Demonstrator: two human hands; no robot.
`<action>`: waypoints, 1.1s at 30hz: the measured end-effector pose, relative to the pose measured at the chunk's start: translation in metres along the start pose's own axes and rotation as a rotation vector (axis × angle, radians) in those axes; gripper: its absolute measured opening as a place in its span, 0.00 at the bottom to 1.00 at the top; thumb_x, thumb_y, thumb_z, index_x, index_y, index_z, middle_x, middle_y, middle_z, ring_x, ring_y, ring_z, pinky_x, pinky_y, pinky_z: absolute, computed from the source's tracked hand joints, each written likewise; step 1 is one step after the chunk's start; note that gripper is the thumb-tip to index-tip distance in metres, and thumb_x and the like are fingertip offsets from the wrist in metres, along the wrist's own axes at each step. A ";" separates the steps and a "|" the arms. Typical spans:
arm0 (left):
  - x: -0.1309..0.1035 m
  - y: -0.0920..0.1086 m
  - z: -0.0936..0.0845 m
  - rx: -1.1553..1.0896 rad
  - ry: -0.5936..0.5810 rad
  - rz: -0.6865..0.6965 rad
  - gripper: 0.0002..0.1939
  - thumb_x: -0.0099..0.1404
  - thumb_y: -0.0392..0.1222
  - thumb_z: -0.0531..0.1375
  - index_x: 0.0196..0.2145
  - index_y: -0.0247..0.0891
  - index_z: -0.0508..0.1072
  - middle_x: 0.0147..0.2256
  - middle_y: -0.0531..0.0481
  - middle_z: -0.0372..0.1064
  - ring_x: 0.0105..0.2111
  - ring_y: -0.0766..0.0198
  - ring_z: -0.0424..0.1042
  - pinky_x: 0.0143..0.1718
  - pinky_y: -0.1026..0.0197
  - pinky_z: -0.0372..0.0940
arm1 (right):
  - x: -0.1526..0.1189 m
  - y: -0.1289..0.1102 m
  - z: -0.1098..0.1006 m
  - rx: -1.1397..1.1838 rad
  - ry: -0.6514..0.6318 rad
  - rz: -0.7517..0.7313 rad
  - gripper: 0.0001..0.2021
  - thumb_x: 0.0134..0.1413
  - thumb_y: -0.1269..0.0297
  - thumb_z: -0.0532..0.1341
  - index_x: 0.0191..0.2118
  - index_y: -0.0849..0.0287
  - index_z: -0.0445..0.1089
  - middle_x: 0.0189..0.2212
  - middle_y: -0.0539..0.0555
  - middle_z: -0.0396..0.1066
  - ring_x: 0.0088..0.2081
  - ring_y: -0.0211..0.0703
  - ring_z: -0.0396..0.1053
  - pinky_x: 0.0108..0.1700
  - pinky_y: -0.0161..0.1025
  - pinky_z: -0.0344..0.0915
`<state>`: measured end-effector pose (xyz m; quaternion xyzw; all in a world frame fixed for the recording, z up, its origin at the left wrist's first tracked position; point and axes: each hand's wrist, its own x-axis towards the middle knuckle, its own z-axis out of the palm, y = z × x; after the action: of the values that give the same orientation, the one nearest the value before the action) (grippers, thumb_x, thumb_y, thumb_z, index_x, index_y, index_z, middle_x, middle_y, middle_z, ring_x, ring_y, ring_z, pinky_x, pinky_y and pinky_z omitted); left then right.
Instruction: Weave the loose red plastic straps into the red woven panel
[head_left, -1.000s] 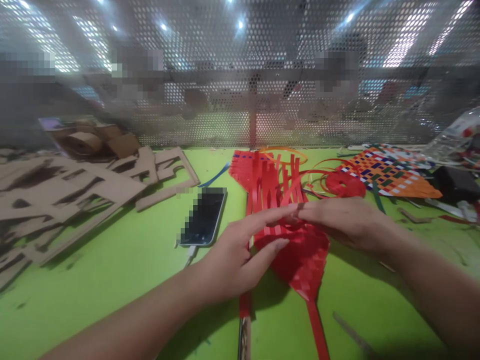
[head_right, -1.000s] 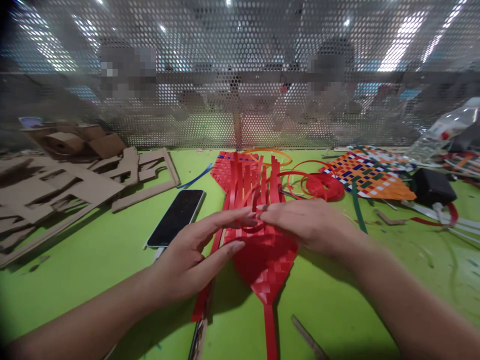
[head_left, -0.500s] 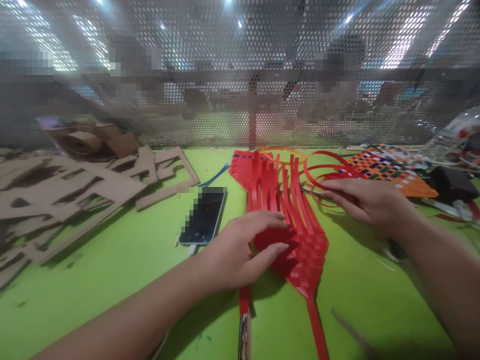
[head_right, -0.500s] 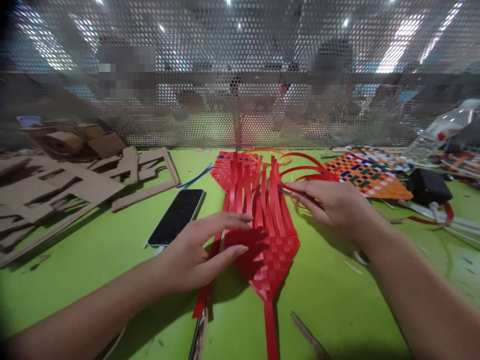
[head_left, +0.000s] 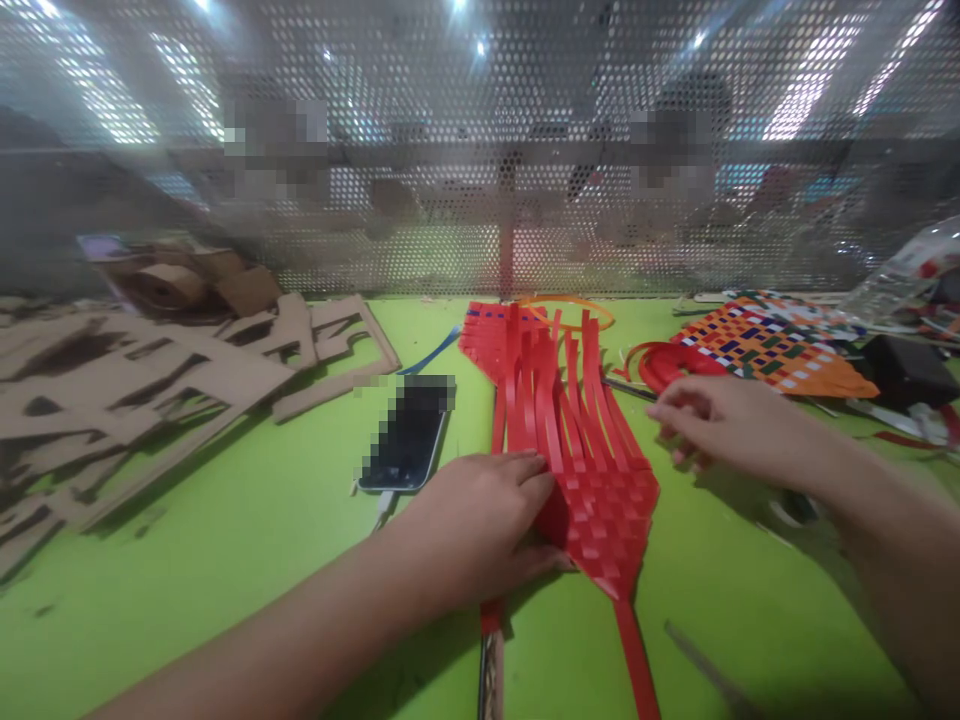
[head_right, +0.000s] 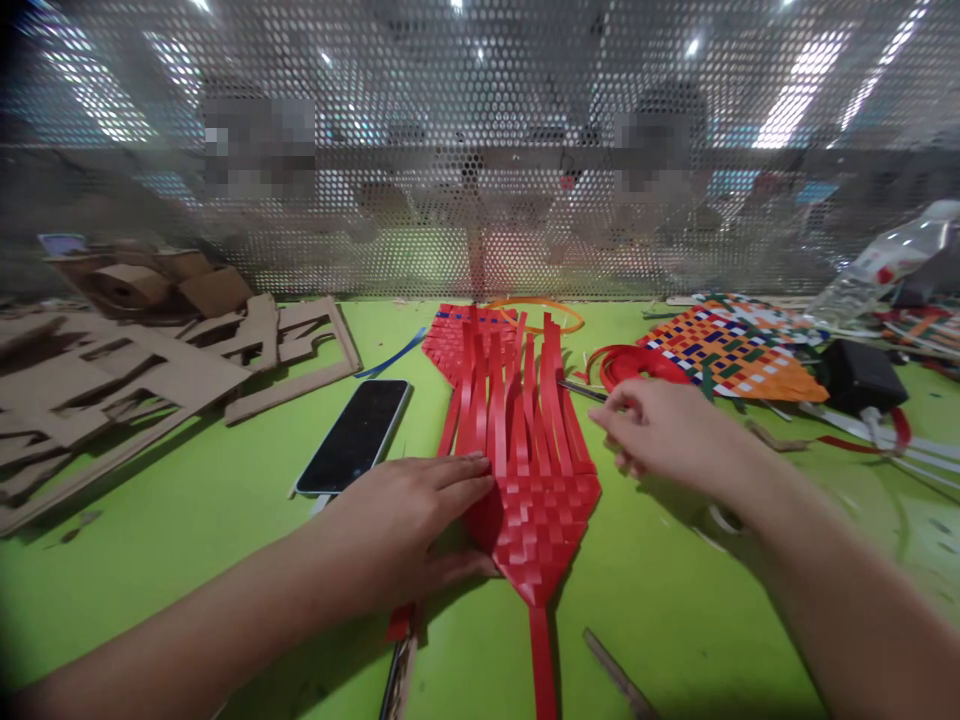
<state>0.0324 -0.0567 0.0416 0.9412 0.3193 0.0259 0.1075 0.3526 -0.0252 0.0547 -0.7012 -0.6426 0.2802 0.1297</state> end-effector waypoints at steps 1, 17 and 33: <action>0.000 0.000 0.000 0.005 -0.008 -0.007 0.31 0.73 0.64 0.64 0.57 0.33 0.78 0.59 0.33 0.77 0.55 0.35 0.79 0.48 0.40 0.78 | -0.002 -0.002 0.004 0.081 -0.112 0.055 0.22 0.57 0.37 0.68 0.37 0.53 0.75 0.30 0.59 0.83 0.30 0.57 0.82 0.37 0.53 0.79; -0.009 0.000 -0.018 -0.729 0.148 -0.171 0.38 0.78 0.72 0.47 0.61 0.38 0.75 0.58 0.37 0.77 0.58 0.43 0.76 0.57 0.46 0.71 | -0.019 -0.022 0.018 0.820 -0.277 -0.306 0.21 0.69 0.41 0.63 0.57 0.48 0.73 0.50 0.56 0.80 0.45 0.50 0.80 0.49 0.46 0.80; 0.017 0.018 0.001 -1.998 0.345 -0.787 0.12 0.76 0.44 0.64 0.51 0.35 0.80 0.48 0.39 0.84 0.48 0.52 0.85 0.52 0.55 0.79 | -0.017 -0.024 0.036 0.222 0.077 -0.455 0.26 0.73 0.44 0.59 0.70 0.45 0.67 0.55 0.61 0.78 0.53 0.57 0.78 0.53 0.53 0.78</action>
<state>0.0568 -0.0606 0.0438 0.2440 0.4440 0.3694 0.7790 0.3123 -0.0449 0.0423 -0.5303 -0.7437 0.2857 0.2900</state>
